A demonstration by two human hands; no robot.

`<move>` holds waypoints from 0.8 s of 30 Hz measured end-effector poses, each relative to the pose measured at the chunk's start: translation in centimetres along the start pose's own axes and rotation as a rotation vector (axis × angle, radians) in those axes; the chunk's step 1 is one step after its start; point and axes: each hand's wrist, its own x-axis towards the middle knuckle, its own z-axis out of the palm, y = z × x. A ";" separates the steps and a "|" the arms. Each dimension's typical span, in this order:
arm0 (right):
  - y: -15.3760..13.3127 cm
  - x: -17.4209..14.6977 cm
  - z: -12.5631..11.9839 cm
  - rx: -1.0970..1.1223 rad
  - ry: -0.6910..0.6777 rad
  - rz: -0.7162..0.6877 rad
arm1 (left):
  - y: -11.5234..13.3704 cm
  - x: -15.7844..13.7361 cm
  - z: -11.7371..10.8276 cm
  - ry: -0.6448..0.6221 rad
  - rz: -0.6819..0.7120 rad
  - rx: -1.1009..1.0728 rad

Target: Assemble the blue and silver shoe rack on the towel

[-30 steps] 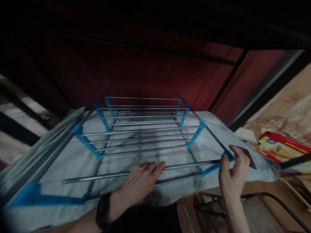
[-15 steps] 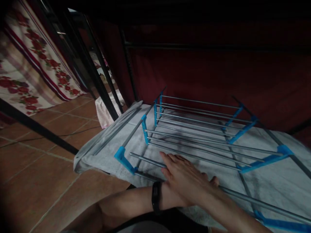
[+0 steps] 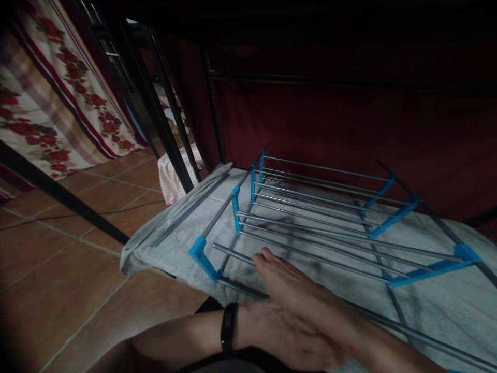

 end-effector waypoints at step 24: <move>-3.8 -1.4 -2.0 -0.080 -0.244 0.002 | -8.0 -10.8 -6.4 1.061 -1.294 -0.756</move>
